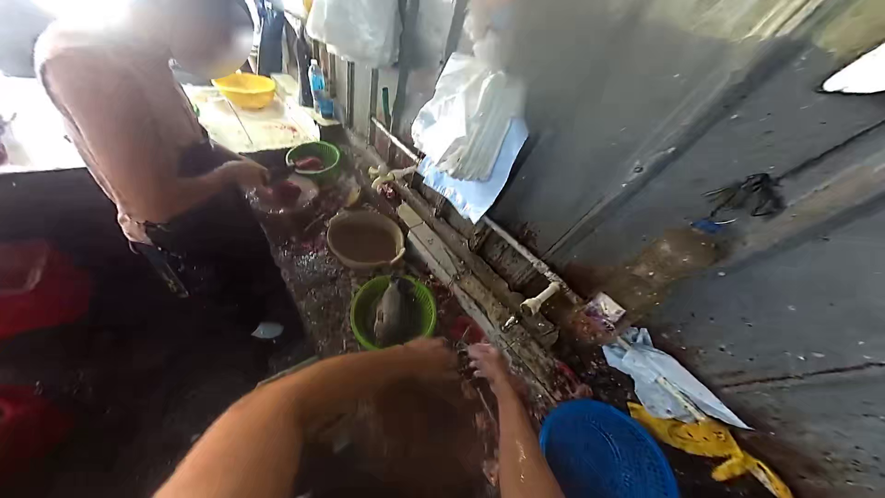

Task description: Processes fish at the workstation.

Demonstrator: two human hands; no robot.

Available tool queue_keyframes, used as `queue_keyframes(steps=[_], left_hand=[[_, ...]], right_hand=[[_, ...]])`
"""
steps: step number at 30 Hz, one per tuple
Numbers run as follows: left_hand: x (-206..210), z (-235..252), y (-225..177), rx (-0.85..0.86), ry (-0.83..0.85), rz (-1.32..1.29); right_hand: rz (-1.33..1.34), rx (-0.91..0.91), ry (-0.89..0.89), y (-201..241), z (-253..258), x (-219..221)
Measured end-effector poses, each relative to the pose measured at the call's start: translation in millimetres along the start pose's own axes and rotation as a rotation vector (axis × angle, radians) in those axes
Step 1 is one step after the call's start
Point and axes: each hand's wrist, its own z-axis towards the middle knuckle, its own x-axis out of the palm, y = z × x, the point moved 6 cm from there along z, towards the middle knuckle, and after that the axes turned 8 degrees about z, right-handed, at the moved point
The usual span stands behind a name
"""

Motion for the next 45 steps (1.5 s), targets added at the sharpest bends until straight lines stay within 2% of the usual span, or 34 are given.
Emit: queue_keyframes(steps=[1, 3, 4, 5, 6, 8, 10, 11, 13, 15, 16, 18, 20, 23, 25, 28, 30, 34, 37, 39, 41, 43, 45], left_hand=[[15, -21, 24, -0.065, 0.009, -0.095], [49, -54, 81, -0.199, -0.029, -0.248], [74, -61, 109, -0.261, -0.067, -0.297], [96, -66, 130, -0.32, -0.094, -0.37], [111, -68, 147, -0.378, -0.129, -0.446], [125, -65, 175, -0.477, -0.256, -0.564], [118, -54, 194, -0.584, -0.388, -0.668], [114, -46, 201, -0.628, -0.445, -0.706], [112, -21, 208, -0.659, -0.539, -0.74], [111, 15, 210, -0.594, -0.529, -0.797], [114, 35, 209, -0.576, -0.472, -0.874], [130, 57, 203, -0.657, -0.387, -1.02], [140, 64, 197, -0.805, -0.414, -0.963], [137, 67, 199, -0.978, -0.33, -0.827], [137, 68, 203, -1.048, -0.272, -0.825], [133, 72, 211, -1.155, -0.278, -0.94], [133, 79, 215, -1.205, -0.302, -1.06], [147, 94, 221, -1.344, -0.351, -1.229], [155, 100, 223, -1.359, -0.48, -1.346], [164, 106, 219, -1.328, -0.58, -1.514], [165, 115, 224, -1.199, -0.678, -1.703], [163, 130, 228, -1.056, -0.749, -1.914], [164, 111, 211, -0.855, -0.657, -2.054]], right_hand=[[0.002, -0.054, -0.153, 5, -18, -20], [-0.082, -0.292, -0.385, 55, -46, -54], [-0.143, -0.42, -0.449, 82, -54, -67], [-0.24, -0.471, -0.462, 105, -59, -75], [-0.367, -0.43, -0.437, 125, -59, -76], [-0.648, -0.188, -0.357, 152, -54, -63], [-0.753, -0.025, -0.248, 169, -53, -38], [-0.725, -0.023, -0.23, 168, -57, -25], [-0.532, -0.131, -0.278, 140, -63, -7], [-0.412, -0.193, -0.32, 85, -62, 2], [-0.455, -0.124, -0.332, 51, -59, 4], [-0.646, 0.138, -0.268, -29, -59, 6], [-0.811, 0.267, -0.215, -76, -64, 5], [-0.985, 0.224, -0.195, -84, -56, 7], [-1.017, 0.247, -0.106, -81, -42, 12], [-1.032, 0.361, 0.067, -72, -10, 21], [-1.013, 0.473, 0.094, -71, -3, 19], [-0.948, 0.563, 0.09, -76, -28, -9], [-0.7, 0.585, -0.016, -87, -101, -19], [-0.508, 0.552, -0.136, -83, -164, -6], [-0.184, 0.54, -0.16, -83, -203, 49], [0.068, 0.507, -0.012, -102, -212, 112], [-0.106, 0.51, 0.239, -110, -231, 131]])
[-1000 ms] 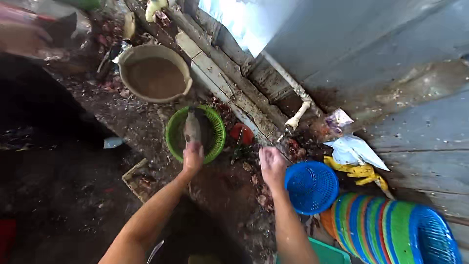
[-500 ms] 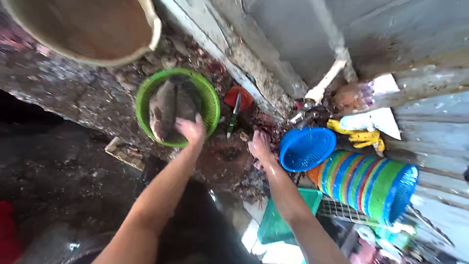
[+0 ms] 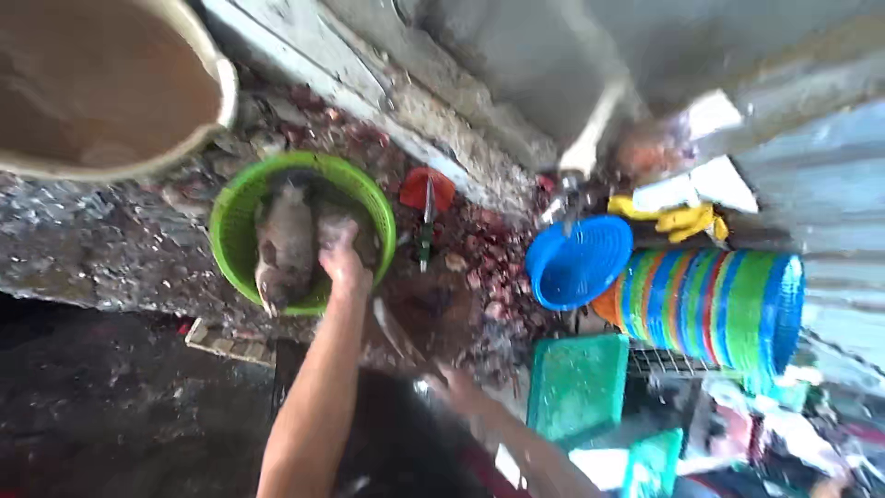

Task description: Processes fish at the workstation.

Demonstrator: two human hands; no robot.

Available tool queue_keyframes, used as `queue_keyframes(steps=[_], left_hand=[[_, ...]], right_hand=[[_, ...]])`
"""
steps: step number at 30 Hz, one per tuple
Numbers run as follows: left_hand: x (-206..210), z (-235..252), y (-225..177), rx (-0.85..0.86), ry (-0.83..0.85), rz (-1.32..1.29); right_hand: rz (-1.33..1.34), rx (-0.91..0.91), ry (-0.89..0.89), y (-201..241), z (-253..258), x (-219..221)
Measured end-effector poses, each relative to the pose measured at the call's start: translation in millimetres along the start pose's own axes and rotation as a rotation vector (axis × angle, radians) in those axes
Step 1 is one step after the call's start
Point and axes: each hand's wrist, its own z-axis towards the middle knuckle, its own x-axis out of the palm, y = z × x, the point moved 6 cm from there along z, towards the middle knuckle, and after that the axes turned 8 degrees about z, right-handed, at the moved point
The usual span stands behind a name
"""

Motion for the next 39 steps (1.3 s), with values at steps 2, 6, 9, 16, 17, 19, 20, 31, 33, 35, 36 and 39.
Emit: queue_keyframes(steps=[2, 6, 9, 16, 17, 19, 20, 31, 33, 35, 36, 39], left_hand=[[-9, -28, -15, 0.023, 0.241, 0.053], [-54, -119, -43, 0.173, 0.503, 0.406], [-56, -178, -35, 0.337, 0.68, 0.549], [-90, -188, 109, -0.226, 0.7, 1.083], [-95, -182, 112, -0.274, 0.619, 1.231], [-104, -177, 115, -0.286, 0.556, 1.391], [-102, -176, 112, -0.253, 0.56, 1.442], [-109, -217, 211, 0.158, 0.162, 0.805], [-113, -220, 223, 0.194, 0.07, 0.771], [-118, -224, 228, 0.211, 0.049, 0.788], [-120, -224, 229, 0.219, 0.045, 0.798], [-120, -223, 228, 0.288, 0.04, 0.852]], right_hand=[[-0.167, 0.022, -0.132, -28, 15, -39], [-0.136, 0.048, -0.468, -60, 4, -88], [-0.193, -0.13, -0.168, -52, -6, -19], [0.055, -0.023, -0.665, -76, -63, -109], [0.095, -0.164, -0.765, -54, -83, -123], [0.133, -0.501, -0.952, -23, -117, -122], [0.087, -0.592, -1.004, -18, -118, -108], [-0.081, 0.038, -0.438, -73, -57, -9], [0.02, -0.07, -0.489, -23, -96, -40], [0.07, -0.449, -0.732, 18, -129, -55], [0.094, -0.623, -0.834, 22, -128, -50], [-0.02, -0.507, -0.794, -14, -60, -6]])
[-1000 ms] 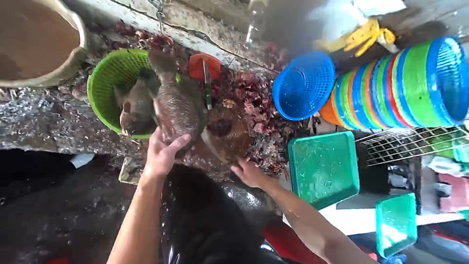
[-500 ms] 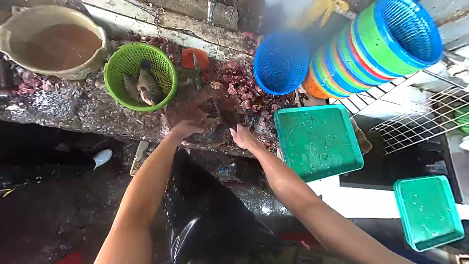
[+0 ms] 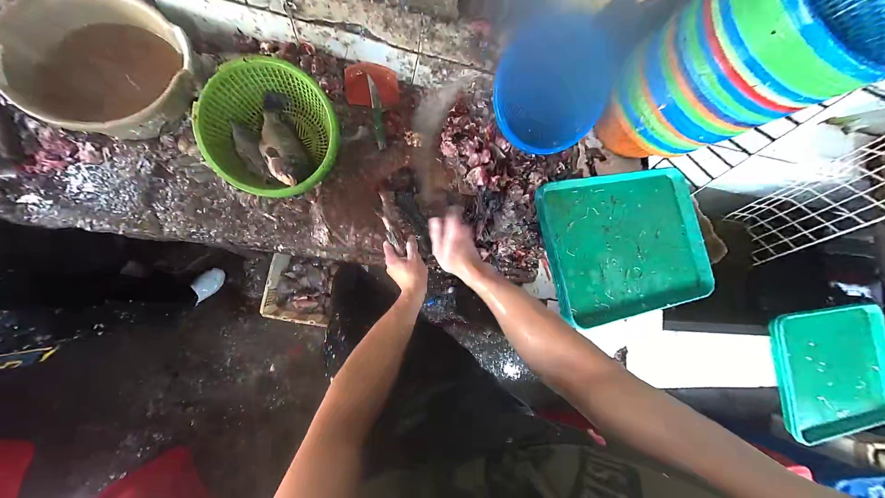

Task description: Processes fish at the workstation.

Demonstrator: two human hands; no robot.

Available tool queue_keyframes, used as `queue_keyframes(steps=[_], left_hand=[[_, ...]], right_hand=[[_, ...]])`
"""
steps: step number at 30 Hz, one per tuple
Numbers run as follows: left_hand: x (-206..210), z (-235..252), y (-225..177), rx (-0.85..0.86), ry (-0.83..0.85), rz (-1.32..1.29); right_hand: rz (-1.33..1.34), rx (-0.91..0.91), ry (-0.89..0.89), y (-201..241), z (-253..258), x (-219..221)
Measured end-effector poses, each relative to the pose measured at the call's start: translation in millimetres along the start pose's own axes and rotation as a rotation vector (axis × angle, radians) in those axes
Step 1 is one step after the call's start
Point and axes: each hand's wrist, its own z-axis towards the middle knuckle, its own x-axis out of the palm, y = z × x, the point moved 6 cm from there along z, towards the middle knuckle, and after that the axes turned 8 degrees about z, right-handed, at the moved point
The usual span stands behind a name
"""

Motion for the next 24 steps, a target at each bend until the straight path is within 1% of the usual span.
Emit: queue_keyframes(steps=[1, 2, 3, 4, 5, 6, 7, 8, 9, 10, 11, 12, 13, 14, 15, 16, 17, 18, 19, 20, 21, 22, 23, 24], left_hand=[[-2, -7, 3, -0.001, 0.008, 0.016], [-3, -8, 4, -0.001, 0.003, 0.017], [-2, -2, -1, 0.014, -0.01, 0.008], [0, 1, -5, 0.031, -0.016, -0.004], [-3, -6, 1, 0.028, -0.007, 0.012], [-5, -11, 4, 0.031, -0.019, 0.037], [-2, -6, -2, 0.06, -0.047, 0.039], [-1, -8, -5, 0.081, -0.056, 0.039], [-2, -18, 1, 0.074, -0.048, 0.052], [-2, -23, 4, 0.078, -0.048, 0.061], [1, -15, -2, 0.104, -0.082, 0.036], [3, -10, -8, 0.117, -0.098, 0.011], [2, -17, -2, 0.101, -0.081, 0.023], [2, -24, 4, 0.085, -0.079, 0.043], [4, -24, 1, 0.083, -0.092, 0.035], [5, -24, 0, 0.069, -0.093, 0.026], [2, -21, -1, 0.043, -0.077, 0.018], [-3, -14, -5, 0.022, -0.048, -0.002], [-14, -12, -2, -0.012, 0.028, -0.001], [-29, -2, -6, -0.025, 0.102, 0.007], [-48, 14, -13, -0.005, 0.13, 0.04], [-73, 29, -12, 0.026, 0.108, 0.119], [-94, 48, -16, 0.049, 0.049, 0.169], [-106, 64, -23, 0.051, -0.01, 0.169]], right_hand=[[-0.073, 0.173, 0.183, -12, -2, 14], [-0.127, 0.313, 0.342, -7, 5, 15], [-0.137, 0.349, 0.379, 10, 18, 4], [-0.131, 0.291, 0.312, 27, 24, -10], [-0.124, 0.195, 0.194, 32, 10, -19], [-0.128, 0.109, 0.084, 26, -10, -18], [-0.152, 0.063, 0.025, 11, -17, -8], [-0.167, 0.133, 0.103, -7, -22, 5], [-0.155, 0.265, 0.241, -19, -36, 10], [-0.158, 0.341, 0.335, -18, -39, 7], [-0.138, 0.317, 0.323, -4, -29, 0], [-0.132, 0.227, 0.232, 2, -26, -4], [-0.139, 0.147, 0.135, -7, -42, 0], [-0.148, 0.171, 0.138, -24, -60, 10], [-0.168, 0.257, 0.233, -40, -63, 18], [-0.199, 0.362, 0.371, -49, -60, 20], [-0.208, 0.436, 0.47, -53, -51, 18], [-0.207, 0.483, 0.515, -58, -36, 12], [-0.202, 0.527, 0.488, -71, -33, 4], [-0.2, 0.56, 0.414, -81, -22, -10], [-0.207, 0.582, 0.341, -86, -1, -25], [-0.199, 0.586, 0.273, -88, 8, -37], [-0.188, 0.558, 0.211, -83, 15, -46], [-0.177, 0.498, 0.156, -71, 20, -52]])
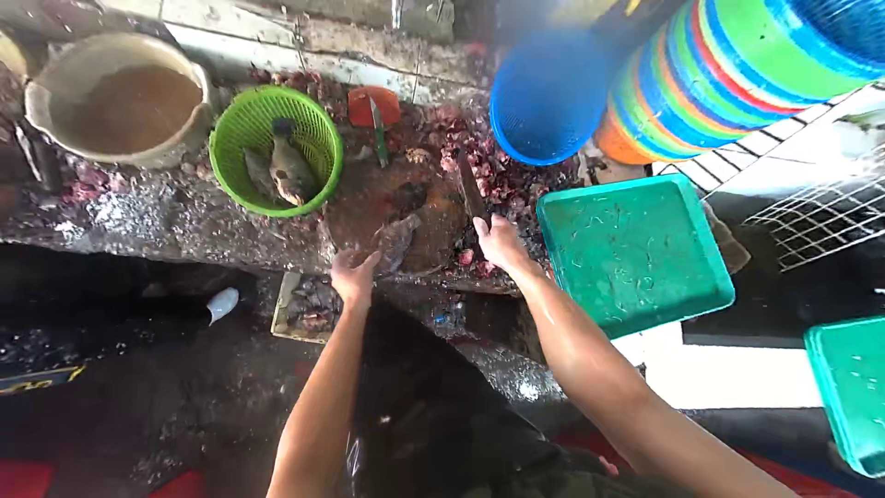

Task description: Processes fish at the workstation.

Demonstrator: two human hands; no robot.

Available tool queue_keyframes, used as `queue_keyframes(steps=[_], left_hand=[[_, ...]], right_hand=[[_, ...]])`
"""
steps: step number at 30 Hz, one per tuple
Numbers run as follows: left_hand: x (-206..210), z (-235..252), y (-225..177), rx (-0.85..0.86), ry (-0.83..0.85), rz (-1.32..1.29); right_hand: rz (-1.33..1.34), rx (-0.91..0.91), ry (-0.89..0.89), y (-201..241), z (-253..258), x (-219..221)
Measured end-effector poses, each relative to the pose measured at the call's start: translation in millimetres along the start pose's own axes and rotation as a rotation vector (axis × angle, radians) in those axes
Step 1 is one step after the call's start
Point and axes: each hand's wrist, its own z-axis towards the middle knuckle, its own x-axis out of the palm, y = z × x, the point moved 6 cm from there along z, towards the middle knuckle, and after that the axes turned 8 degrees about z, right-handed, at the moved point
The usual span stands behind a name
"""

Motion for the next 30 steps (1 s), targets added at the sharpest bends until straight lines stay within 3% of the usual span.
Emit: queue_keyframes(steps=[3, 5, 7, 9, 10, 13, 15, 16, 17, 19, 20, 22, 24, 27, 28, 30], left_hand=[[-10, 22, -17, -0.037, -0.146, -0.024], [2, 31, -39, -0.014, -0.225, -0.059], [26, 36, -57, 0.035, -0.246, -0.115], [59, 40, -73, 0.142, -0.179, -0.165], [77, 43, -79, 0.205, -0.123, -0.168], [110, 38, -83, 0.297, -0.006, -0.147], [112, 38, -83, 0.299, -0.003, -0.116], [110, 39, -86, 0.311, 0.015, -0.045], [109, 37, -89, 0.327, 0.074, 0.068], [107, 30, -96, 0.378, 0.304, 0.345], [109, 31, -101, 0.404, 0.401, 0.435], [106, 25, -90, 0.42, 0.506, 0.531], [106, 26, -90, 0.421, 0.504, 0.563], [104, 14, -85, 0.351, 0.452, 0.582], [103, 11, -84, 0.324, 0.428, 0.565], [103, 14, -89, 0.266, 0.401, 0.512]], right_hand=[[0.005, -0.186, -0.12, -3, -25, 43], [-0.033, -0.092, 0.065, -16, -25, 75], [-0.028, 0.01, 0.24, -5, -23, 65], [0.1, 0.069, 0.275, 14, -25, 30], [0.186, 0.029, 0.218, 28, -28, 4], [0.381, -0.352, -0.163, 61, -51, -53], [0.334, -0.47, -0.357, 44, -49, -25], [0.249, -0.391, -0.302, 22, -41, 6], [0.149, -0.222, -0.122, 4, -35, 32], [0.085, 0.056, 0.205, -6, -30, 45], [0.143, 0.069, 0.222, 5, -29, 34], [0.247, -0.088, 0.046, 19, -51, 16], [0.218, -0.223, -0.094, 23, -49, 34], [0.082, -0.038, 0.228, 19, -43, 62], [0.082, -0.048, 0.238, 29, -46, 51], [0.146, -0.221, 0.03, 43, -45, 32]])
